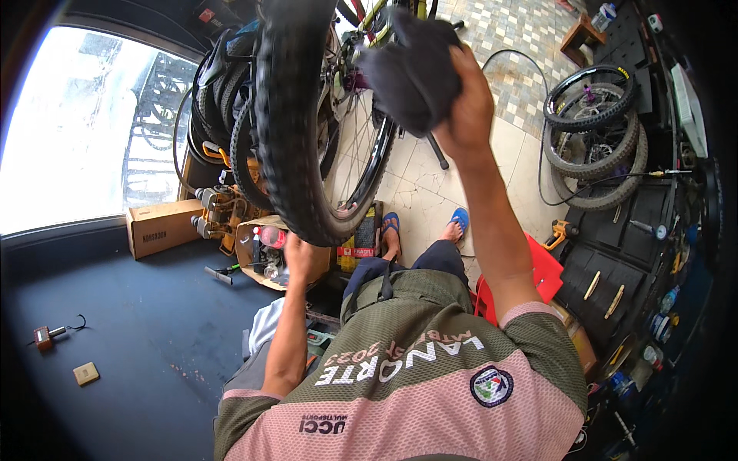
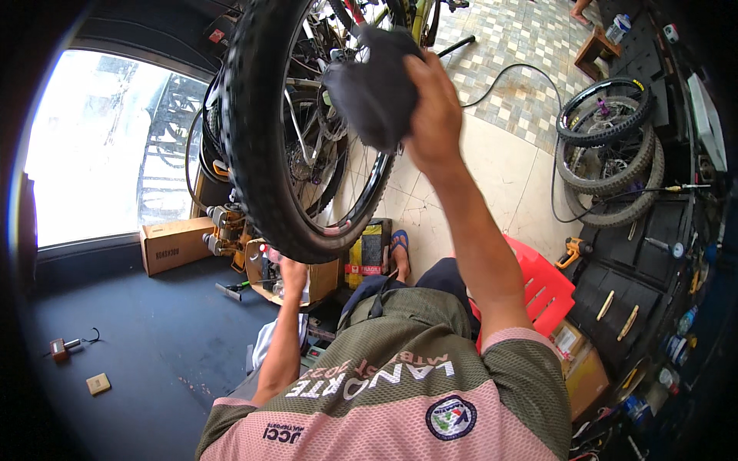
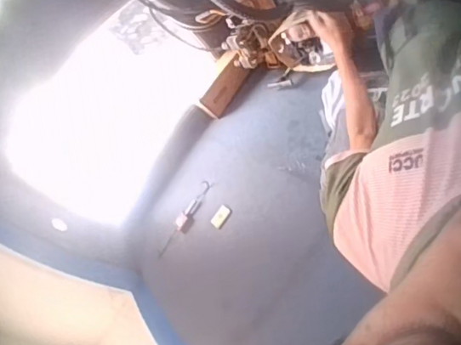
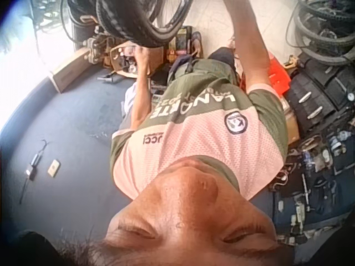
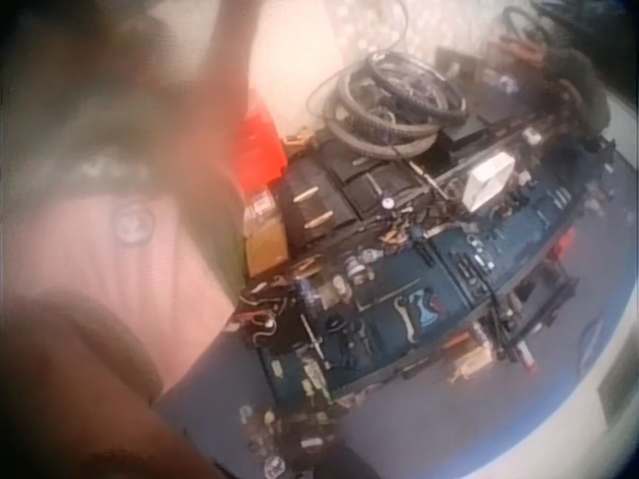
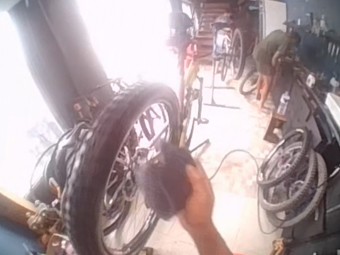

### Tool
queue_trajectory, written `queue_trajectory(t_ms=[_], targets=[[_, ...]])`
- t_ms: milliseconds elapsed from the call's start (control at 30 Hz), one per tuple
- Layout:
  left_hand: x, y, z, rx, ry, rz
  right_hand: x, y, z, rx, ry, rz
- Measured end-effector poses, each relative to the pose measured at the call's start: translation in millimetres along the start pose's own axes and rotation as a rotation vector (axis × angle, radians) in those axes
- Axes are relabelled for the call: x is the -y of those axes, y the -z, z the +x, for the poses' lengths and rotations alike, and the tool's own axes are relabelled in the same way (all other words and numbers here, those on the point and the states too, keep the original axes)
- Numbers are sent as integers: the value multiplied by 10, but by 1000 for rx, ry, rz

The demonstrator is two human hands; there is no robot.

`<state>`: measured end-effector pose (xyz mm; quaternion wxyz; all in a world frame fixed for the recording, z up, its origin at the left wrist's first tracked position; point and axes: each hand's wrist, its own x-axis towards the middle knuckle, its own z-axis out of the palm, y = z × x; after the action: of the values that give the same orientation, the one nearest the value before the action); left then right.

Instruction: The person uses a yellow tool to adjust the bicycle tire and then wipes the tire with a cloth. The person rotates the tire to clean different sections while the bicycle is mounted on a stand.

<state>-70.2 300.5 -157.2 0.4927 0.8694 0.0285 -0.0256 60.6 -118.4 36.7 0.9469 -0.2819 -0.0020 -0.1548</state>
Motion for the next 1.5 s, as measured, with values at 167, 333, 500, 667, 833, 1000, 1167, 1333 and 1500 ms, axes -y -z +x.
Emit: queue_trajectory(t_ms=[167,333,500,667,833,1000,1167,1333,1500], targets=[[-1820,356,532,-124,-23,-267,-595,1270,-815,6,-191,-445],[-2868,173,493,-53,-257,-396,-1953,2073,-1151,188,-326,-1021],[-2854,-102,451,-232,-111,-53,-2465,1582,-1617,209,-394,-1255],[-2389,-194,327,-392,-113,-106,-2157,716,-1841,157,-330,-949],[-1743,-322,232,-403,-141,-241,-1460,-168,-1443,137,-235,-758],[-703,-578,61,-445,-169,-436,-1174,-514,-920,147,-99,-662],[-87,-391,-177,-159,-131,100,-502,-965,-126,-180,-454,-105],[134,-225,-277,99,8,262,94,-515,180,50,-156,228],[-678,105,579,-221,-131,-81,-193,602,-591,-91,-313,88]])
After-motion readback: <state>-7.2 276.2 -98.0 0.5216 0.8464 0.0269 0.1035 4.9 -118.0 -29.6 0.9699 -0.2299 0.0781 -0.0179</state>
